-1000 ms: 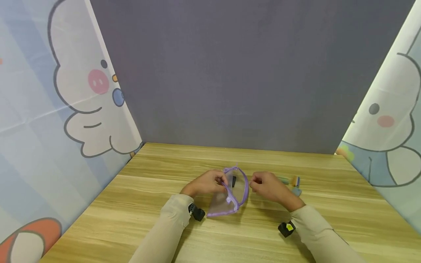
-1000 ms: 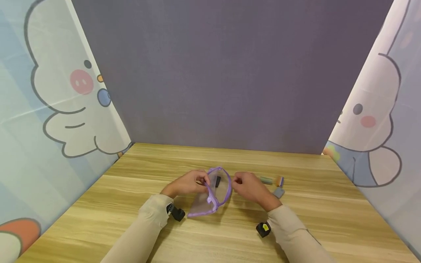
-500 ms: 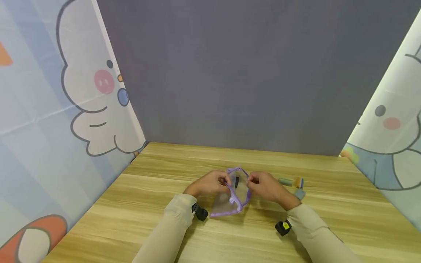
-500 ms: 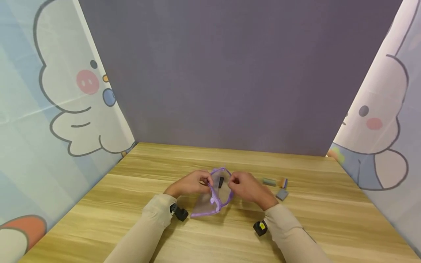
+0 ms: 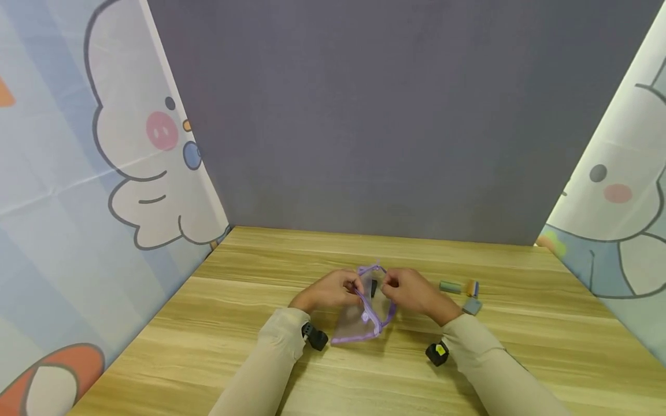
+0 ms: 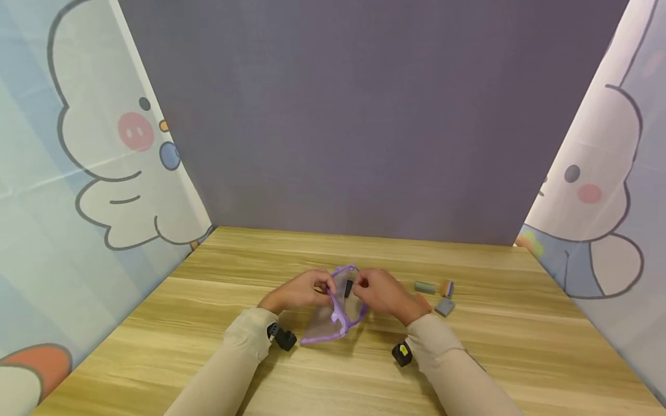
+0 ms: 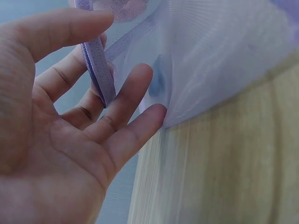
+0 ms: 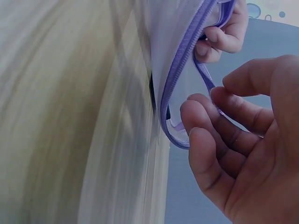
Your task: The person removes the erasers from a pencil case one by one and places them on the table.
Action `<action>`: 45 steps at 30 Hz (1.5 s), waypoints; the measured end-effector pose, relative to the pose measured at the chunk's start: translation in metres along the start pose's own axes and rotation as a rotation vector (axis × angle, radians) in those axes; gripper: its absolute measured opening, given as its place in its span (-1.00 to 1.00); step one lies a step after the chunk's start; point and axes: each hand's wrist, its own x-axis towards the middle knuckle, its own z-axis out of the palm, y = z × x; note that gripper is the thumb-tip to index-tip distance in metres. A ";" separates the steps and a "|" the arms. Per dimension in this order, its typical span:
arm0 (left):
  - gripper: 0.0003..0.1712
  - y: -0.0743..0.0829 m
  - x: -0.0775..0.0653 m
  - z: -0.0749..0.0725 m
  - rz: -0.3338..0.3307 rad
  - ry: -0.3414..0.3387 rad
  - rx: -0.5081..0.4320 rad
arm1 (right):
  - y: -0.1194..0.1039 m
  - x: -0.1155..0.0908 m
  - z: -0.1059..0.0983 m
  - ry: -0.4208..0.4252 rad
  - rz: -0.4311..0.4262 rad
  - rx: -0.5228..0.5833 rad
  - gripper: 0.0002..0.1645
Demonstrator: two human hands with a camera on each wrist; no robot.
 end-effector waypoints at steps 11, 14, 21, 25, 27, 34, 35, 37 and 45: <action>-0.84 -0.002 -0.002 0.001 0.000 0.015 -0.005 | -0.008 0.008 0.002 -0.005 -0.002 -0.091 -0.89; -0.84 -0.003 -0.001 0.002 0.002 0.011 -0.006 | -0.009 0.010 0.002 -0.007 0.012 -0.114 -0.89; -0.86 -0.001 -0.002 0.001 0.005 0.001 -0.003 | -0.010 0.014 0.003 -0.022 0.028 -0.135 -0.88; -0.88 -0.003 -0.001 0.001 0.012 0.000 0.001 | -0.011 0.015 0.003 -0.031 0.015 -0.118 -0.88; -0.88 -0.003 -0.001 0.001 0.011 0.001 0.002 | -0.010 0.016 0.004 -0.039 0.016 -0.112 -0.89; -0.87 -0.003 -0.001 0.001 0.012 -0.005 -0.010 | -0.009 0.019 0.006 -0.049 0.059 -0.115 -0.90; -0.87 -0.003 -0.001 0.001 0.014 -0.007 -0.013 | -0.009 0.019 0.006 -0.050 0.064 -0.114 -0.90; -0.87 -0.003 0.000 0.001 0.017 -0.009 -0.019 | -0.010 0.020 0.006 -0.058 0.071 -0.114 -0.90; -0.87 -0.003 0.000 0.001 0.025 0.000 -0.026 | -0.014 0.021 0.005 -0.096 0.091 -0.152 -0.95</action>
